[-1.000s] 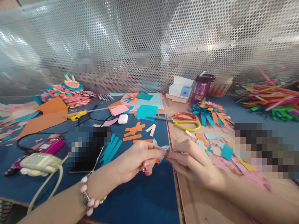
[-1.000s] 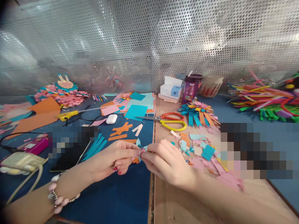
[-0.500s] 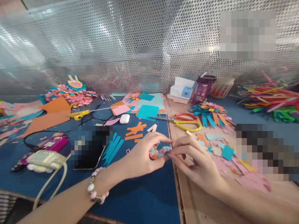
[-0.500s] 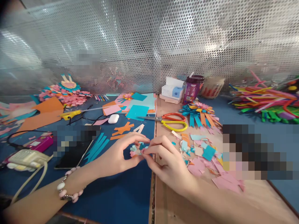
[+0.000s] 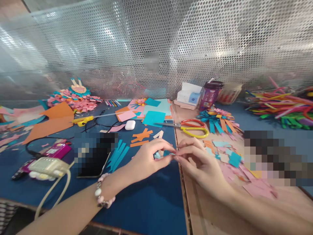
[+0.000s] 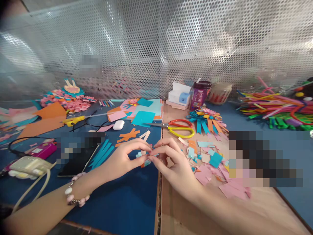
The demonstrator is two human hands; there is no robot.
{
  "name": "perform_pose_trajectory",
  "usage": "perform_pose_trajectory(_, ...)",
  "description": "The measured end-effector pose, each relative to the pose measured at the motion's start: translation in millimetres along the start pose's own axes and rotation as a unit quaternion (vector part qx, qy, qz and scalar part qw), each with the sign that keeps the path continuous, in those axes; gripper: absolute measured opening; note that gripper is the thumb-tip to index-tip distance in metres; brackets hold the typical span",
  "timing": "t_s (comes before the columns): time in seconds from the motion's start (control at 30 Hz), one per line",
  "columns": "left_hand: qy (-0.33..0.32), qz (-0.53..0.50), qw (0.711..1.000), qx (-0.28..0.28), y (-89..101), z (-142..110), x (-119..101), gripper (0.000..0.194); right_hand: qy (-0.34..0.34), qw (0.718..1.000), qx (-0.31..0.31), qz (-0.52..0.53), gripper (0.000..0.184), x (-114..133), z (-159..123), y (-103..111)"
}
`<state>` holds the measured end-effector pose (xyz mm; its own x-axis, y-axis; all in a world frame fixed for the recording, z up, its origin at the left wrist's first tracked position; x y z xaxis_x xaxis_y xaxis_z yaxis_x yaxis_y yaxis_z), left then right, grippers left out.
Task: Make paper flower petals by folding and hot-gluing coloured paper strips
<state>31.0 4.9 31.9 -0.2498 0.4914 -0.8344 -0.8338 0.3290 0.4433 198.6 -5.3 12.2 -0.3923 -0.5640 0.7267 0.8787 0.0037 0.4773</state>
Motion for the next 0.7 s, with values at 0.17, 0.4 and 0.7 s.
perform_pose_trajectory(0.17,0.026,-0.025,0.999,0.007,-0.4,0.0,2.7,0.010,-0.021,0.999,0.026,0.041,0.007,1.0,-0.8,-1.8)
perform_pose_trajectory(0.4,0.047,-0.030,0.998,0.004,-1.6,-0.4,2.0,0.008,-0.022,0.999,0.017,0.034,0.006,1.9,1.4,-2.3)
perform_pose_trajectory(0.7,0.065,-0.057,0.996,0.005,-6.3,-1.1,2.2,0.012,-0.032,0.999,-0.001,0.007,0.010,1.3,2.5,0.7)
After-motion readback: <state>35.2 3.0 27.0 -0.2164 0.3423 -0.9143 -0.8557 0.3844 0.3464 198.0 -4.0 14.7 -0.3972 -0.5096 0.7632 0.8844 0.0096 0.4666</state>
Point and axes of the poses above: each hand's wrist, its own z-axis towards the middle knuckle, its own y-axis out of the back of the hand, x = y × z, the point moved 3 cm from there along z, towards the middle knuckle, and after that the axes turned 9 degrees about -z, right-handed, at the moved point
